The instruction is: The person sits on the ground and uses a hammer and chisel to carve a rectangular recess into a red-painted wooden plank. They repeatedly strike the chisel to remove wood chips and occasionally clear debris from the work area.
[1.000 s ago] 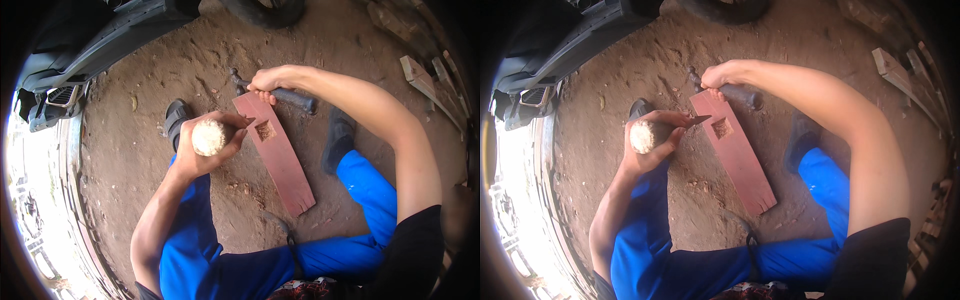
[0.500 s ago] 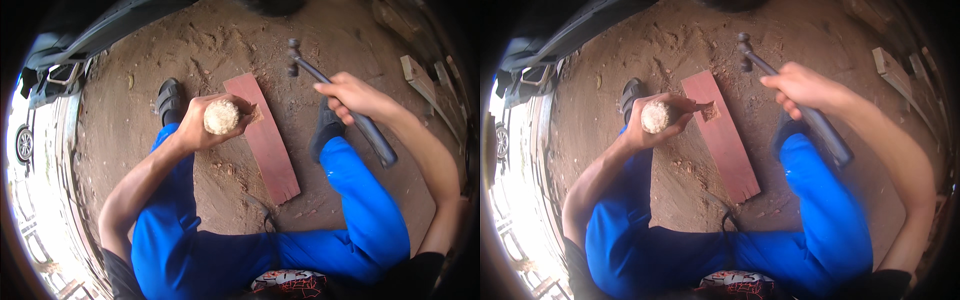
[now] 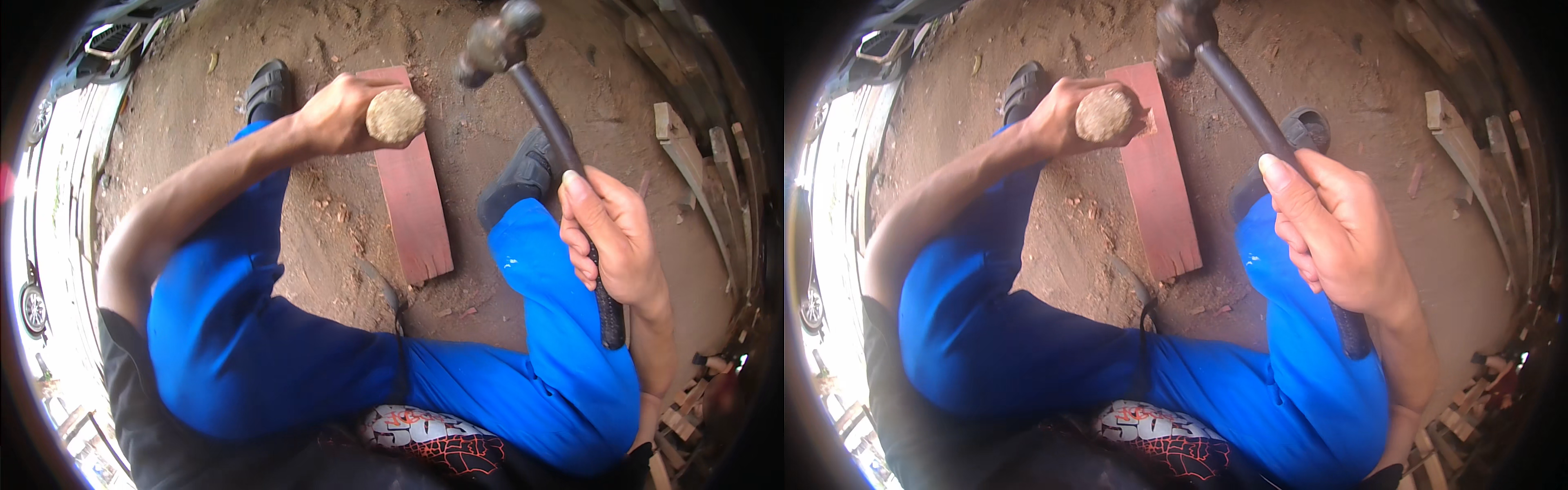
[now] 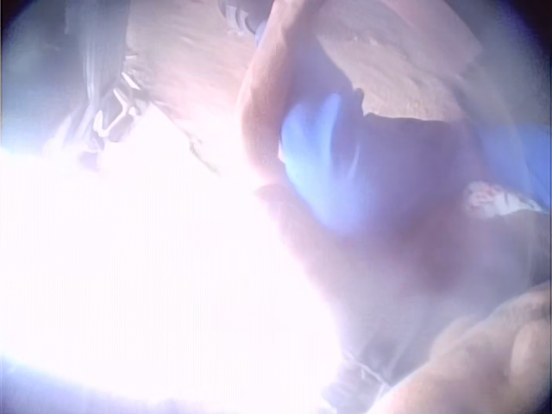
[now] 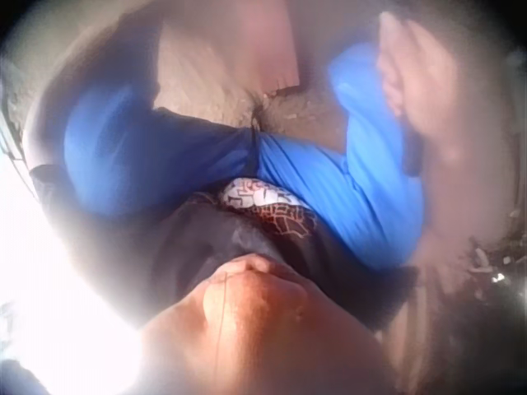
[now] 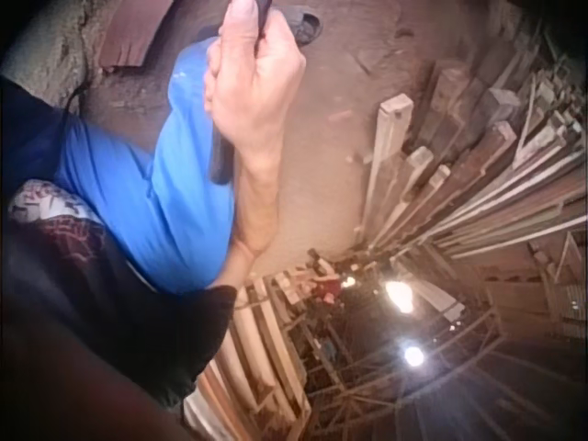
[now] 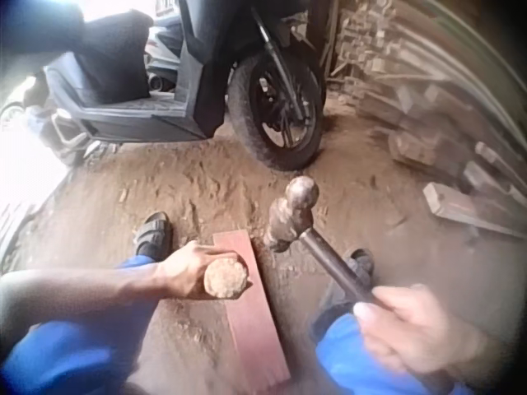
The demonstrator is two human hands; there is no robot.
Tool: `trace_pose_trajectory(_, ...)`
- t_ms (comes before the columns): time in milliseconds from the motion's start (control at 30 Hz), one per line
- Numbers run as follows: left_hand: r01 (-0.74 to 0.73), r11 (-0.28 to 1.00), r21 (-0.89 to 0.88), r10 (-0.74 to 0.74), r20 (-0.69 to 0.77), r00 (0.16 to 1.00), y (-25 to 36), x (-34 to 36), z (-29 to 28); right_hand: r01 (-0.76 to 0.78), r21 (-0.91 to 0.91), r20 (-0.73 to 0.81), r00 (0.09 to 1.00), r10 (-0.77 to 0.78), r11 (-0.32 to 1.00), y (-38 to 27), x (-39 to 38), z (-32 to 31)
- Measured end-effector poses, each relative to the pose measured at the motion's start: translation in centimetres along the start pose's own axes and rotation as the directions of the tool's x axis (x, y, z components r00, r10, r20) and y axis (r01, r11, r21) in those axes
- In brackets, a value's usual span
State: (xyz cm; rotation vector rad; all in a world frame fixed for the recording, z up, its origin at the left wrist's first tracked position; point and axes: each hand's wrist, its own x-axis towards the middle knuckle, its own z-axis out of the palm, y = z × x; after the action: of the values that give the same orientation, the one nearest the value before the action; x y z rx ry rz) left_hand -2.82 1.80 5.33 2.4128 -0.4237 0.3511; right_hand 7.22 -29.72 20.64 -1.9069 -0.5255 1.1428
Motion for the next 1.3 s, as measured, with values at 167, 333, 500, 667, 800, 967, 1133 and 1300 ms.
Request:
trace_pose_trajectory(167, -0.051, 0.999, 0.012, 0.052, -0.044, 0.998, 0.3, 0.9, 0.4, 0.371, -0.209, -0.045, 0.921, -0.388, 0.905, 1.3, -0.6, 1.4)
trace_pose_trajectory(333, -0.028, 0.999, 0.037, 0.029, -0.024, 0.999, 0.3, 1.9, 0.1, 0.410, -0.395, 0.029, 0.900, -0.435, 0.822, 3.4, 0.5, 2.8)
trace_pose_trajectory(500, 0.053, 0.998, -0.031, -0.052, 0.044, 0.998, 0.4, 2.0, 0.3, 0.401, -0.411, -0.008, 0.897, -0.443, 0.819, 2.8, -0.3, 3.0)
trace_pose_trajectory(667, -0.021, 1.000, 0.006, 0.021, -0.052, 0.998, 0.0, 1.7, 0.9, 0.692, -0.050, -0.131, 0.710, -0.692, 0.720, 3.4, -0.4, 3.4)
trace_pose_trajectory(800, -0.042, 0.999, 0.011, 0.043, -0.098, 0.994, -0.2, 1.5, 1.0, 0.660, -0.525, 0.108, 0.678, -0.727, 0.537, 4.3, 1.4, 3.5)
trace_pose_trajectory(967, 0.037, 0.999, 0.017, -0.036, -0.060, 0.998, -0.4, 1.6, 0.8, 0.323, -0.458, -0.011, 0.929, -0.369, 0.828, 2.2, 0.1, 3.8)
trace_pose_trajectory(1133, 0.024, 1.000, 0.002, -0.024, -0.118, 0.993, -0.5, 1.7, 0.8, 0.654, -0.197, -0.133, 0.720, -0.681, 0.730, -0.4, -0.8, 5.3)
trace_pose_trajectory(1300, 0.108, 0.994, 0.032, -0.107, -0.044, 0.993, 0.0, 1.9, 0.1, 0.494, -0.485, 0.048, 0.839, -0.543, 0.721, 0.0, 1.9, 5.9)
